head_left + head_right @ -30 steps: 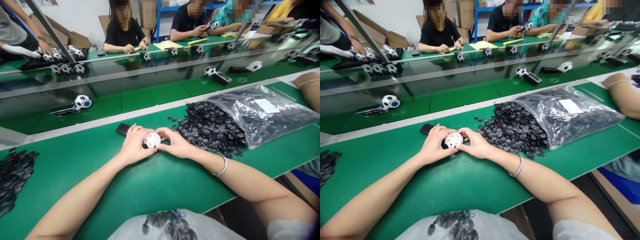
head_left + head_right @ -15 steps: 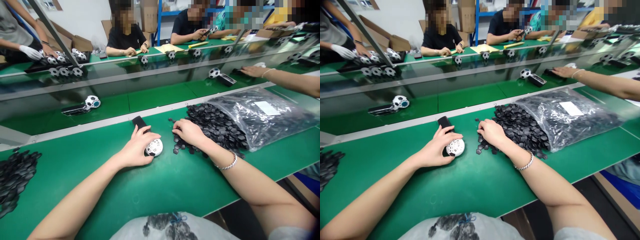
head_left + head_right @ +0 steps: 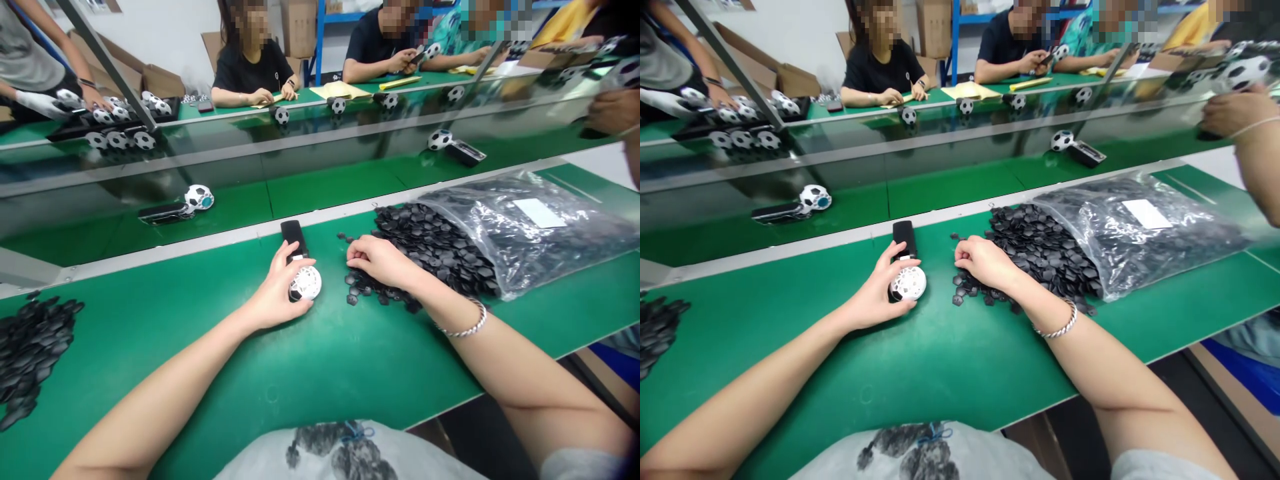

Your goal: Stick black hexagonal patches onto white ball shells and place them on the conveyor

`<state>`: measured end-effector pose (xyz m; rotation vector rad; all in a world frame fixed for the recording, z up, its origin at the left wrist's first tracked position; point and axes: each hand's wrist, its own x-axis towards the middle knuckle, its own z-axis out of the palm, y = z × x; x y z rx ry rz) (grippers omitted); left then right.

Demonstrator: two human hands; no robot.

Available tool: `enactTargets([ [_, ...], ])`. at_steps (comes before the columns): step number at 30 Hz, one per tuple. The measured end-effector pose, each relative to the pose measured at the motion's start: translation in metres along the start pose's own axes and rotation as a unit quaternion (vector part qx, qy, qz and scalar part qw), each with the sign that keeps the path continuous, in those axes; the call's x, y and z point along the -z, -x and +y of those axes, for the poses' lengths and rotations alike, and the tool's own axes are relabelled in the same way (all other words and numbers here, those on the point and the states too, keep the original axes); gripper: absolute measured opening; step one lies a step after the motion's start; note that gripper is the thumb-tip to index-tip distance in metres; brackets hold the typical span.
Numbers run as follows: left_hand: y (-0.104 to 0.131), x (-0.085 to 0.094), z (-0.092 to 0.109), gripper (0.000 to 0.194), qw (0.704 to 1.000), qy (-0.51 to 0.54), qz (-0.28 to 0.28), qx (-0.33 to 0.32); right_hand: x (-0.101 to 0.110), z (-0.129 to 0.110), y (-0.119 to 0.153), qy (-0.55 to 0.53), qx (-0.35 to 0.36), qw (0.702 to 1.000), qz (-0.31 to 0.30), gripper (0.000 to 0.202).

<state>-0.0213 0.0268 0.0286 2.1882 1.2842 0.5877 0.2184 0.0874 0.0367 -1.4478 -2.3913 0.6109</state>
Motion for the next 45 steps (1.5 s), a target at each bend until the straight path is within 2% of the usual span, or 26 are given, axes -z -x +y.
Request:
enactTargets([
  [3,0.000,-0.001,-0.001,0.061,1.000,0.012,-0.015,-0.016,-0.004,-0.006,0.003,-0.101,0.039,0.994,0.008,0.006],
  [7,-0.002,-0.001,-0.004,0.061,0.999,0.022,-0.018,-0.041,-0.013,-0.020,0.008,-0.296,0.038,0.954,-0.021,0.011],
  [9,-0.002,0.000,-0.006,0.062,0.998,0.028,-0.023,-0.053,-0.017,-0.026,0.011,-0.340,0.052,0.939,-0.029,0.014],
  [11,-0.003,0.001,-0.007,0.062,0.997,0.033,-0.030,-0.064,-0.018,-0.032,0.014,-0.345,0.070,0.935,-0.029,0.015],
  [15,-0.003,0.003,-0.007,0.063,0.997,0.034,-0.034,-0.067,-0.018,-0.039,0.019,-0.259,0.148,0.954,-0.008,0.007],
  [18,-0.003,0.002,-0.007,0.062,0.997,0.031,-0.030,-0.064,-0.022,-0.042,0.021,-0.186,0.248,0.951,0.009,0.015],
  [21,-0.003,-0.001,-0.006,0.058,0.998,0.037,-0.016,-0.056,-0.029,-0.044,0.021,-0.133,0.292,0.947,0.029,0.019],
  [24,-0.004,-0.004,-0.003,0.054,0.998,0.045,0.012,-0.042,-0.032,-0.044,0.020,-0.139,0.279,0.949,0.047,0.014],
  [27,-0.004,-0.005,-0.001,0.051,0.998,0.046,0.019,-0.028,-0.022,-0.040,0.018,-0.126,0.210,0.969,0.029,0.008],
  [29,-0.005,-0.003,-0.001,0.051,0.999,0.046,0.010,-0.022,-0.012,-0.036,0.018,-0.102,0.159,0.982,-0.018,0.004],
  [31,-0.004,-0.001,-0.001,0.051,0.999,0.042,0.009,-0.013,-0.003,-0.034,0.019,-0.092,0.139,0.981,-0.096,0.003],
  [34,-0.003,0.000,-0.003,0.053,0.999,0.035,0.016,0.003,0.001,-0.038,0.022,-0.068,0.158,0.964,-0.203,0.013],
  [36,-0.003,0.000,-0.004,0.053,0.999,0.037,0.016,0.006,-0.002,-0.043,0.024,-0.029,0.177,0.957,-0.230,0.018],
  [40,-0.003,0.000,-0.003,0.052,0.999,0.044,0.012,0.003,-0.011,-0.054,0.029,0.045,0.208,0.953,-0.214,0.007],
  [43,-0.003,0.002,-0.001,0.051,0.999,0.049,-0.001,-0.008,-0.015,-0.058,0.033,0.112,0.222,0.953,-0.174,0.017],
  [45,-0.003,0.003,-0.001,0.052,0.998,0.052,-0.016,-0.019,-0.016,-0.057,0.034,0.116,0.225,0.955,-0.158,0.020],
])
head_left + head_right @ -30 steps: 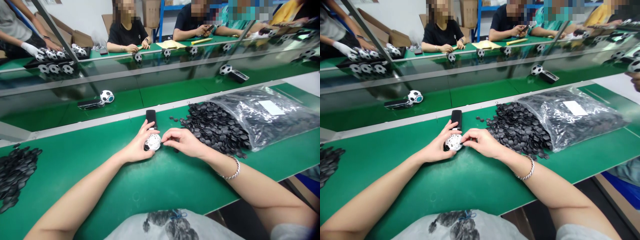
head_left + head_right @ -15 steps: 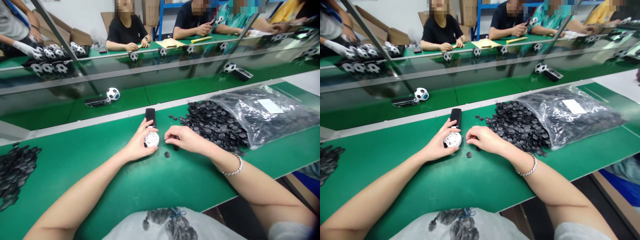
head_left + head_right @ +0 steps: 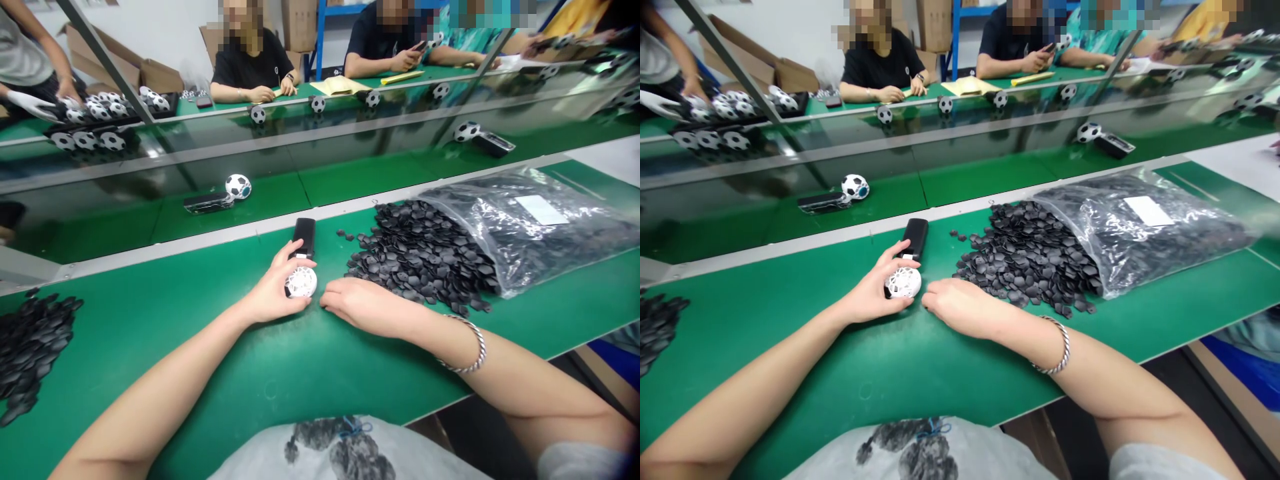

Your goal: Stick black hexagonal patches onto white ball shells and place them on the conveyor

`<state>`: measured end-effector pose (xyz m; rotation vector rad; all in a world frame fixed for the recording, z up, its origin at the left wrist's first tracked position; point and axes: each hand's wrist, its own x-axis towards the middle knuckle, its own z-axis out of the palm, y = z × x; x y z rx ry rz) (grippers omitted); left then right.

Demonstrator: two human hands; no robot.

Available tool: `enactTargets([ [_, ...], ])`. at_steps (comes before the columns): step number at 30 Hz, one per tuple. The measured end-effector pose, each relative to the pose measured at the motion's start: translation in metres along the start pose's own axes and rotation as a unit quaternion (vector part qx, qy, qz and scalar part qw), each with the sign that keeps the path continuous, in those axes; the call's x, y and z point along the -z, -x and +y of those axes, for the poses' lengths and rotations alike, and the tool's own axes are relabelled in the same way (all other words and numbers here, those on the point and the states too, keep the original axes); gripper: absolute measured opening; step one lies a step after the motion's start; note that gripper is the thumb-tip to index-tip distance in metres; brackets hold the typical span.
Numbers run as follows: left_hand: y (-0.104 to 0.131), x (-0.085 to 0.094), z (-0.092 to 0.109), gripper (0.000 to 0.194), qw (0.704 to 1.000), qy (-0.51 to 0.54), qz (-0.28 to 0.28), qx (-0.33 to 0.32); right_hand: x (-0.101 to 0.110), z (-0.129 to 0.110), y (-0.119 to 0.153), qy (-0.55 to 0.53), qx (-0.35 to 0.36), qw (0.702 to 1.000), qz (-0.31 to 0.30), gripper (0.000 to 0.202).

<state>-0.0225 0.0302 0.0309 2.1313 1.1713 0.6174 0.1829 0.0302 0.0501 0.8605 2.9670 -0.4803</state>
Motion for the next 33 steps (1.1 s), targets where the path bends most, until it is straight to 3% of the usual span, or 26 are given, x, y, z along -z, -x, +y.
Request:
enactTargets([
  [7,0.002,0.002,0.002,0.053,0.999,0.008,-0.034,-0.014,0.005,0.006,0.001,-0.213,0.044,0.972,0.085,0.021],
  [11,0.001,0.000,0.003,0.054,1.000,0.004,-0.029,-0.010,0.004,0.007,0.000,-0.269,0.024,0.952,0.140,0.011],
  [16,0.002,-0.004,0.002,0.054,1.000,0.007,-0.019,-0.001,-0.001,0.007,-0.002,-0.265,-0.001,0.942,0.206,0.008],
  [25,0.003,-0.003,0.003,0.058,0.999,0.019,-0.031,-0.017,-0.010,0.002,-0.007,-0.298,0.005,0.927,0.226,0.002],
  [30,0.002,-0.004,0.004,0.053,0.999,0.025,-0.023,-0.017,-0.017,0.003,-0.012,-0.319,-0.018,0.913,0.253,0.008],
  [33,0.002,-0.005,0.003,0.054,0.999,0.030,-0.017,-0.017,-0.020,0.003,-0.013,-0.314,-0.038,0.909,0.274,0.021],
])
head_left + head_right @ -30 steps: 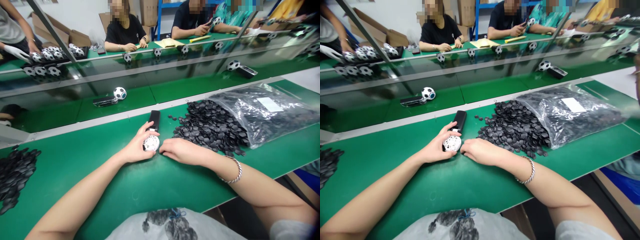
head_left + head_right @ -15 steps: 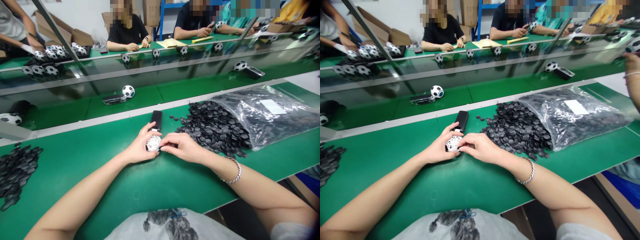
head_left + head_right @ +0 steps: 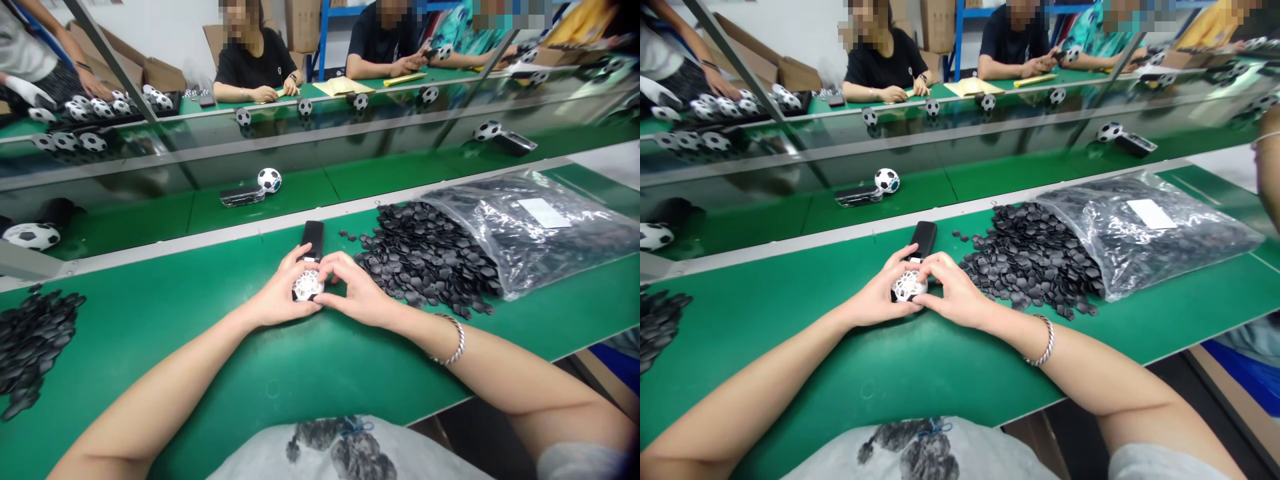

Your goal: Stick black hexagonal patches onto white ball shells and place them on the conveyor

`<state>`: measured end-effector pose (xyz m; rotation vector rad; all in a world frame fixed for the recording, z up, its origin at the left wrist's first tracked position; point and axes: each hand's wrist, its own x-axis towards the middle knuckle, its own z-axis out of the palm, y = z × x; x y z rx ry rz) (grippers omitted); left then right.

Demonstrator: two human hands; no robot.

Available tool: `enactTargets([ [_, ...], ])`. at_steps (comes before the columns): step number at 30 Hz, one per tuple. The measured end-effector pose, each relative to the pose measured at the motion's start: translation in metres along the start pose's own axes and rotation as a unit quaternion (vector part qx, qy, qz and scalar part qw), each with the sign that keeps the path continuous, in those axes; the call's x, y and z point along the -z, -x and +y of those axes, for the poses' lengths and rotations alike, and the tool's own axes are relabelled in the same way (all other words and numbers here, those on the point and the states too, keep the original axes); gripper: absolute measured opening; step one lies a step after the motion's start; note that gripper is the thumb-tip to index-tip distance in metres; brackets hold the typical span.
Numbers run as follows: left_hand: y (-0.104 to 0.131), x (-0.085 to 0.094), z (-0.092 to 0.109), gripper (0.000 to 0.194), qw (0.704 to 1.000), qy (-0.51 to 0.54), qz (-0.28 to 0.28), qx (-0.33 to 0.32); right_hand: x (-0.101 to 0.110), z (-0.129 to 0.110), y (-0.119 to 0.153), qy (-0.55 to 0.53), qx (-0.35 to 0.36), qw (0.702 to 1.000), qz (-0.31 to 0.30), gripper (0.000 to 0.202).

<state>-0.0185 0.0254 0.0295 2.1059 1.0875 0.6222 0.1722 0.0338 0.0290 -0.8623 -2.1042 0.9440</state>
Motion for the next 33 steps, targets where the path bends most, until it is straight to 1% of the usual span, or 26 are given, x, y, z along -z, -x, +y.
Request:
enactTargets([
  [2,0.000,0.000,0.000,0.054,1.000,0.002,0.002,-0.002,0.000,0.002,0.000,0.007,-0.026,1.000,0.011,0.033],
  [4,-0.001,-0.001,-0.001,0.053,1.000,0.000,0.007,-0.003,-0.001,0.004,0.000,-0.005,-0.064,0.998,0.009,0.043],
  [6,-0.003,-0.003,-0.002,0.050,1.000,-0.005,0.021,-0.019,-0.001,0.008,0.000,-0.050,-0.095,0.994,-0.003,0.049],
  [8,-0.004,-0.005,-0.004,0.048,0.998,-0.008,0.039,-0.048,-0.003,0.010,0.000,-0.100,-0.111,0.989,-0.014,0.050],
  [10,-0.006,-0.007,-0.006,0.046,0.996,-0.007,0.053,-0.069,-0.005,0.012,0.001,-0.124,-0.115,0.985,-0.018,0.049],
  [12,-0.007,-0.008,-0.007,0.044,0.996,-0.005,0.055,-0.075,-0.008,0.011,0.001,-0.122,-0.111,0.986,-0.011,0.048],
  [14,-0.007,-0.007,-0.007,0.044,0.996,-0.003,0.046,-0.074,-0.007,0.010,-0.002,-0.112,-0.102,0.988,-0.009,0.048],
  [16,-0.006,-0.005,-0.008,0.045,0.997,0.002,0.032,-0.064,0.001,0.012,-0.007,-0.095,-0.088,0.991,-0.020,0.046],
  [18,-0.004,-0.002,-0.007,0.047,0.999,0.007,0.014,-0.041,0.016,0.015,-0.012,-0.048,-0.074,0.996,-0.012,0.038],
  [20,-0.003,0.001,-0.007,0.049,1.000,0.010,0.000,-0.015,0.037,0.020,-0.017,0.057,-0.079,0.995,0.018,0.023],
  [21,-0.002,0.002,-0.006,0.049,1.000,0.010,-0.002,-0.001,0.047,0.022,-0.018,0.125,-0.095,0.987,0.027,0.016],
  [22,-0.002,0.002,-0.005,0.050,1.000,0.008,0.000,0.014,0.057,0.024,-0.018,0.191,-0.118,0.974,0.023,0.011],
  [24,-0.002,0.001,-0.003,0.053,0.999,-0.001,0.011,0.042,0.070,0.026,-0.017,0.291,-0.169,0.942,-0.020,0.006],
  [26,-0.002,0.001,-0.002,0.057,0.998,-0.010,0.027,0.064,0.073,0.026,-0.016,0.339,-0.195,0.918,-0.067,0.008],
  [29,-0.002,0.003,0.000,0.056,0.997,-0.007,0.036,0.071,0.065,0.023,-0.016,0.374,-0.184,0.903,-0.104,0.014],
  [31,-0.002,0.008,0.000,0.053,0.998,0.004,0.014,0.066,0.059,0.021,-0.017,0.392,-0.174,0.896,-0.116,0.013],
  [33,-0.002,0.013,-0.001,0.054,0.998,0.016,-0.025,0.054,0.055,0.019,-0.018,0.403,-0.172,0.890,-0.125,0.010],
])
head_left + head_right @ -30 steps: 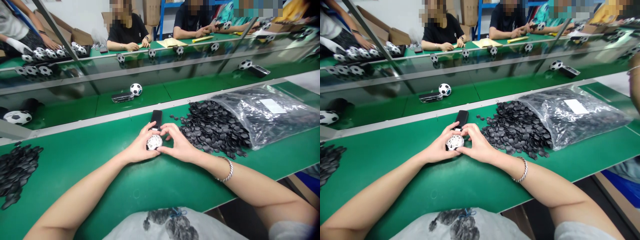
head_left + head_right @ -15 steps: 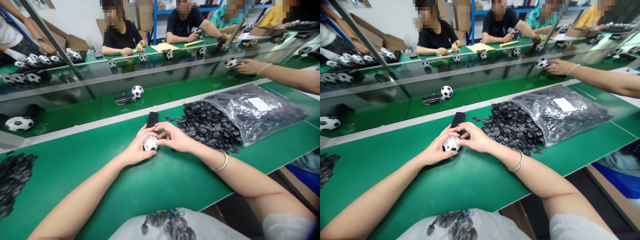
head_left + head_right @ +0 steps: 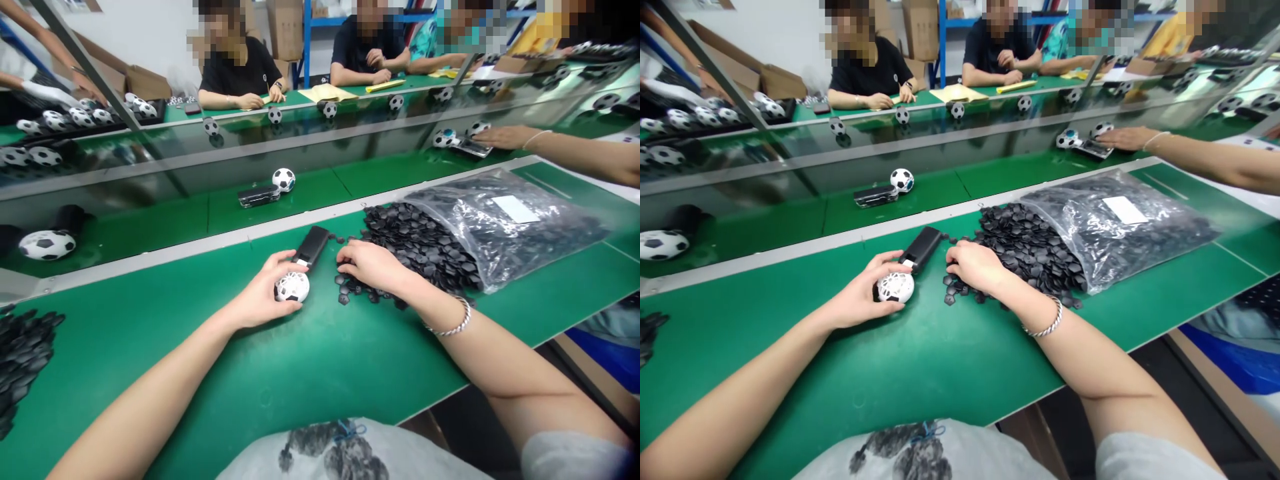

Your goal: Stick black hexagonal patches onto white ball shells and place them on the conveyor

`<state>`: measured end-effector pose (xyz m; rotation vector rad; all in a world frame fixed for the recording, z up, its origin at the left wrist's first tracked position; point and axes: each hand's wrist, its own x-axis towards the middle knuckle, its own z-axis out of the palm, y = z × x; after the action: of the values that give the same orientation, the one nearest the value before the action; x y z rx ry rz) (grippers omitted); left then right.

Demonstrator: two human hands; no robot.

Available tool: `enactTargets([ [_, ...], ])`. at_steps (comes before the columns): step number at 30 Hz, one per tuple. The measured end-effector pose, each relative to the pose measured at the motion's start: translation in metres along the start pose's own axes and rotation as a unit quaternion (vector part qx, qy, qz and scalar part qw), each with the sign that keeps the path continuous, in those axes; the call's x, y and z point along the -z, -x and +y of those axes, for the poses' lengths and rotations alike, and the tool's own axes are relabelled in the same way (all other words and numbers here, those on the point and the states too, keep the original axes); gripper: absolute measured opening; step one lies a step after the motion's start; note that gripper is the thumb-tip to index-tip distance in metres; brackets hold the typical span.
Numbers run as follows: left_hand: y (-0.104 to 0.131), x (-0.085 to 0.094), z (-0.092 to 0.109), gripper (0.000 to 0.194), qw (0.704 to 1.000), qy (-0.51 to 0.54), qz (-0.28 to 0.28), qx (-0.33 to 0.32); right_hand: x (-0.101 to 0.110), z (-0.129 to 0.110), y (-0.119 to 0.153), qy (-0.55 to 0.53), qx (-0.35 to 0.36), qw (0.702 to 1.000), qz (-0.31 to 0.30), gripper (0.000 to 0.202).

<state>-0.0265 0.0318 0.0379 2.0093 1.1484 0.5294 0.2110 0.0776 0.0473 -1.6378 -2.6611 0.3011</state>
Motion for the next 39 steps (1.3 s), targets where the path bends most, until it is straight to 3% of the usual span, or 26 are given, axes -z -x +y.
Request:
enactTargets([
  [3,0.000,0.003,0.001,0.060,1.000,0.000,-0.029,-0.004,0.001,-0.002,0.001,0.028,0.017,0.999,0.000,0.009],
  [8,0.000,-0.003,0.004,0.058,0.999,-0.027,0.032,0.021,-0.003,-0.003,0.004,0.134,0.039,0.989,0.038,0.015],
  [11,0.000,-0.006,0.004,0.055,0.999,-0.015,0.045,0.026,-0.003,-0.001,0.006,0.135,0.043,0.989,0.052,0.019],
  [14,-0.001,-0.007,0.002,0.055,0.998,-0.007,0.057,0.027,0.002,0.000,0.008,0.082,0.037,0.993,0.077,0.022],
  [17,-0.001,-0.007,0.001,0.055,0.998,-0.011,0.058,0.019,0.006,-0.005,0.011,-0.049,0.065,0.992,0.094,0.016],
  [22,0.001,-0.003,0.001,0.054,0.999,-0.009,0.031,-0.024,-0.005,-0.024,0.012,-0.255,0.219,0.935,0.116,0.007],
  [27,0.000,0.001,0.001,0.056,0.998,0.007,-0.010,-0.060,-0.018,-0.033,0.011,-0.257,0.303,0.908,0.135,0.007],
  [31,-0.002,-0.002,0.002,0.054,0.999,0.010,0.003,-0.053,-0.025,-0.037,0.008,-0.250,0.344,0.889,0.169,0.012],
  [39,-0.003,-0.015,0.001,0.041,0.996,0.014,0.072,-0.057,-0.028,-0.040,0.004,-0.298,0.288,0.891,0.186,0.010],
])
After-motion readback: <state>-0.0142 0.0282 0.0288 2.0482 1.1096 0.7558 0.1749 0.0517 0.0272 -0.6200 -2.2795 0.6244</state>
